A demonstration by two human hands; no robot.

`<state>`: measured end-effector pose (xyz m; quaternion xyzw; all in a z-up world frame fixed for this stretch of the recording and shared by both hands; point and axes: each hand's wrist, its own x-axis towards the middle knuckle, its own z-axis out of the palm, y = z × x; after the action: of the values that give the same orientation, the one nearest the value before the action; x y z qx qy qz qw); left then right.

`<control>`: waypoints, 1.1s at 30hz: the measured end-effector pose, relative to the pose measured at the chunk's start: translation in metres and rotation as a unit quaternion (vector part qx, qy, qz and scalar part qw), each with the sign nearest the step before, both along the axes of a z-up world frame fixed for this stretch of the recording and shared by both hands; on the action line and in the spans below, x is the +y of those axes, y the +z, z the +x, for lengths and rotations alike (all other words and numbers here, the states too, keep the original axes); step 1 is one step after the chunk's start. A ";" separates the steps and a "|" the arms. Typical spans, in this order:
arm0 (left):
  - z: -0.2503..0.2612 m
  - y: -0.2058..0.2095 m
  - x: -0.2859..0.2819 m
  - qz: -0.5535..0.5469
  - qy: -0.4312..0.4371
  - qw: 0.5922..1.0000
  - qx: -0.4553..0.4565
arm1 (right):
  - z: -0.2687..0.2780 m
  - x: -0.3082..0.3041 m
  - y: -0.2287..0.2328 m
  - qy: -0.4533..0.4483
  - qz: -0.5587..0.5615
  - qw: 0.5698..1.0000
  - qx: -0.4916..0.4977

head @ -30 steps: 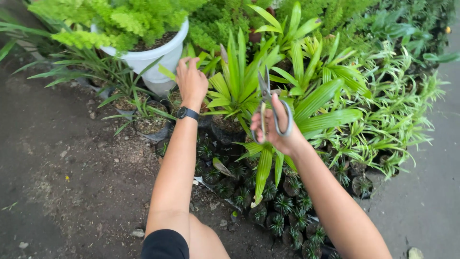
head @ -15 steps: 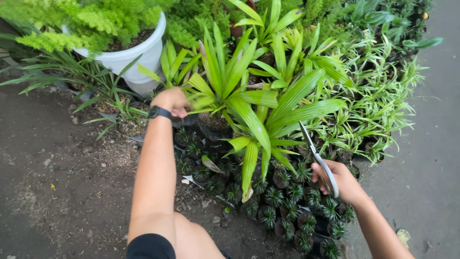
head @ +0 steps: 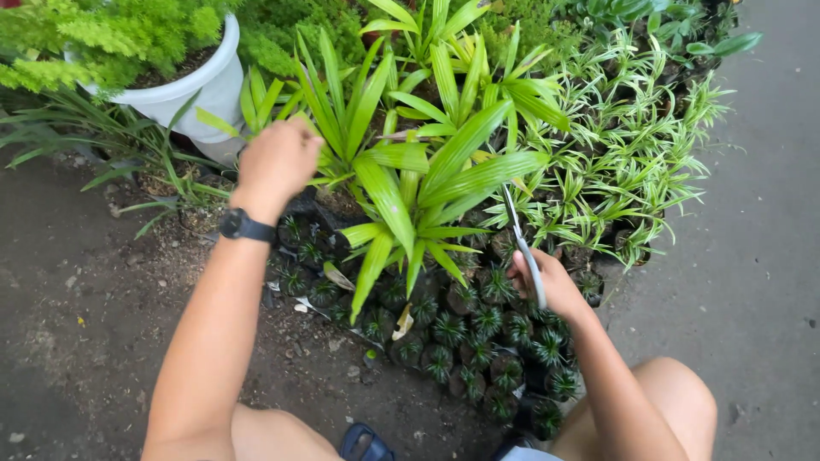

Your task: The person trims the leaves of various potted plants using shears. They start with a small bush, then squat to trim a cluster of long-leafed plants, and finally stand to trim a larger, round bush.

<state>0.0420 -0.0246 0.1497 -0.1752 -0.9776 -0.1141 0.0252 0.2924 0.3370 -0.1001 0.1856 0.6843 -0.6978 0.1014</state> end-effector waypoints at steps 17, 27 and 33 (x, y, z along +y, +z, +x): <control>0.086 -0.361 0.218 -0.321 -0.213 0.923 -0.011 | 0.001 0.062 0.006 -0.074 -0.067 0.995 0.017; 0.016 -0.205 0.137 -0.203 -0.132 0.967 0.078 | 0.009 0.064 -0.011 -0.027 -0.054 0.998 -0.004; 0.000 -0.251 0.098 -0.072 -0.043 0.996 0.043 | 0.007 0.051 -0.008 0.000 -0.117 0.993 -0.011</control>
<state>0.0417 0.0735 -0.1008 -0.2232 -0.9728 -0.0364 0.0500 0.2990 0.3876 -0.1078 0.1799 0.5966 -0.7713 0.1298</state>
